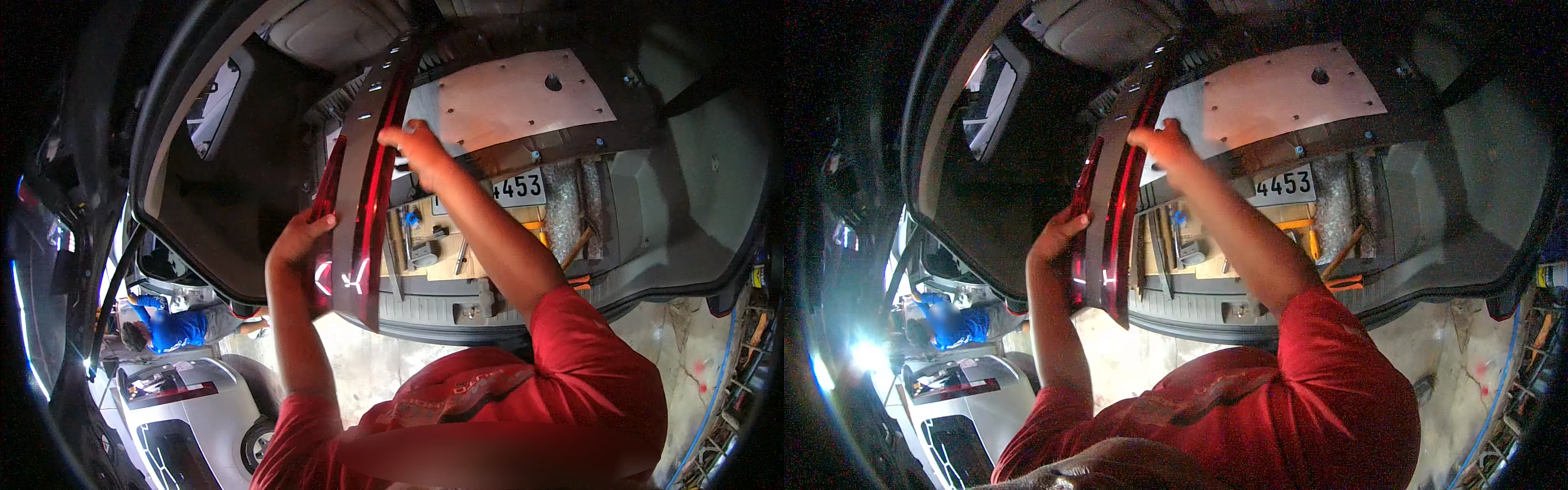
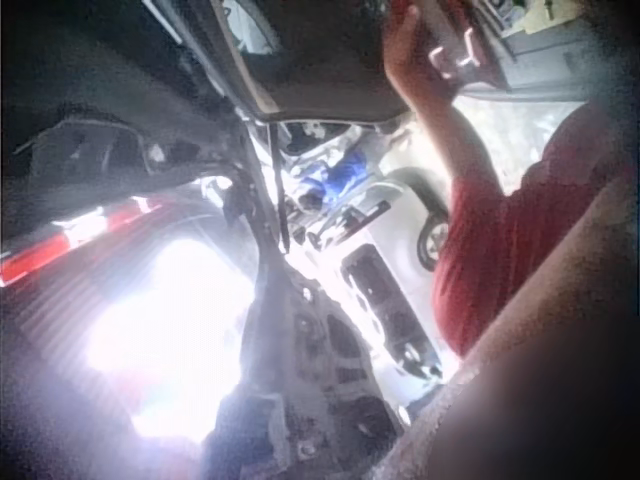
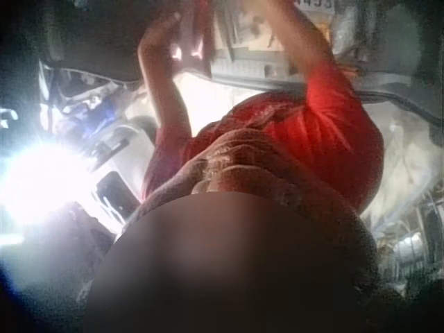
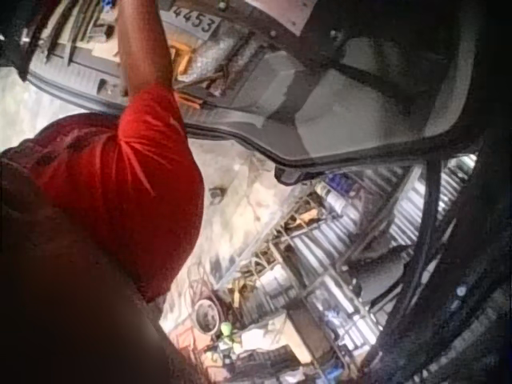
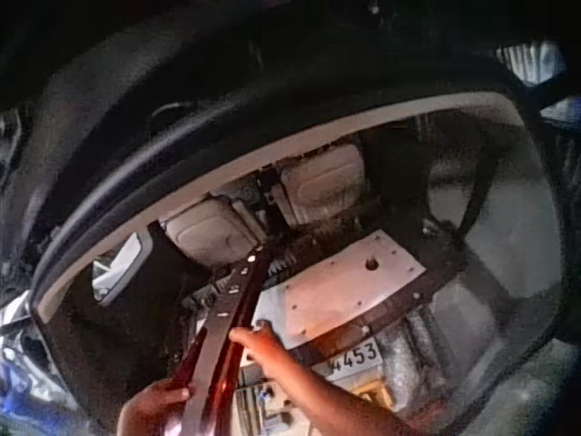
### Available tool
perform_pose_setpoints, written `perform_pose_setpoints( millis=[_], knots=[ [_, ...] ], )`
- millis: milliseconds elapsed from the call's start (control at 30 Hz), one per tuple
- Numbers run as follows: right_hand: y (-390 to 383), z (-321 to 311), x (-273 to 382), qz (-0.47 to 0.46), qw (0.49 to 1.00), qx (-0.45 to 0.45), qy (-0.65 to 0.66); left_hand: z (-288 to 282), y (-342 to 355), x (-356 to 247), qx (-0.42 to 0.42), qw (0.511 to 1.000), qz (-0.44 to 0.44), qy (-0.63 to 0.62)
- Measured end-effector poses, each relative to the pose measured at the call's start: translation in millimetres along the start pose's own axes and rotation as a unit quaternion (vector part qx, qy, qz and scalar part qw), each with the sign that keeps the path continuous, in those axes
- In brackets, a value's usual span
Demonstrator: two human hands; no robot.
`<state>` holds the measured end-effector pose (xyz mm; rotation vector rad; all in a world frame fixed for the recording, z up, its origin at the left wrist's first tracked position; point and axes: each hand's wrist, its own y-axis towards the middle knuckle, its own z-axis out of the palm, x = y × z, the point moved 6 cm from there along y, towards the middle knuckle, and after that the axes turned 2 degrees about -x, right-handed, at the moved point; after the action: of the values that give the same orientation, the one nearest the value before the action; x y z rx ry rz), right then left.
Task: The person removes a red trim piece from a gray car bumper, then reattaches it and aligns the bumper onto the rear of a vehicle. The person uses a hammer to tap the trim into place and adjusts the bumper edges to fit the car body.
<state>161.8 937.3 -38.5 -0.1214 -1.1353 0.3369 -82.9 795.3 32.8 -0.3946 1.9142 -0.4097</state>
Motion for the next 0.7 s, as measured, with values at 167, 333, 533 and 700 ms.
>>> perform_pose_setpoints(
  millis=[167,333,533,700],
  knots=[
    [71,15,10,0.08,0.971,0.066,0.215,-47,61,-31,0.101,0.982,-0.133,0.091],
    [130,23,-45,0.005,0.965,-0.073,0.252,-32,167,-78,0.016,0.991,-0.113,0.066],
    [151,7,-78,-0.126,0.972,-0.177,0.087,40,217,-87,-0.007,0.99,-0.116,0.077],
    [103,37,-19,-0.093,0.972,-0.211,0.045,14,205,-109,-0.073,0.991,-0.041,0.105]
  ],
)
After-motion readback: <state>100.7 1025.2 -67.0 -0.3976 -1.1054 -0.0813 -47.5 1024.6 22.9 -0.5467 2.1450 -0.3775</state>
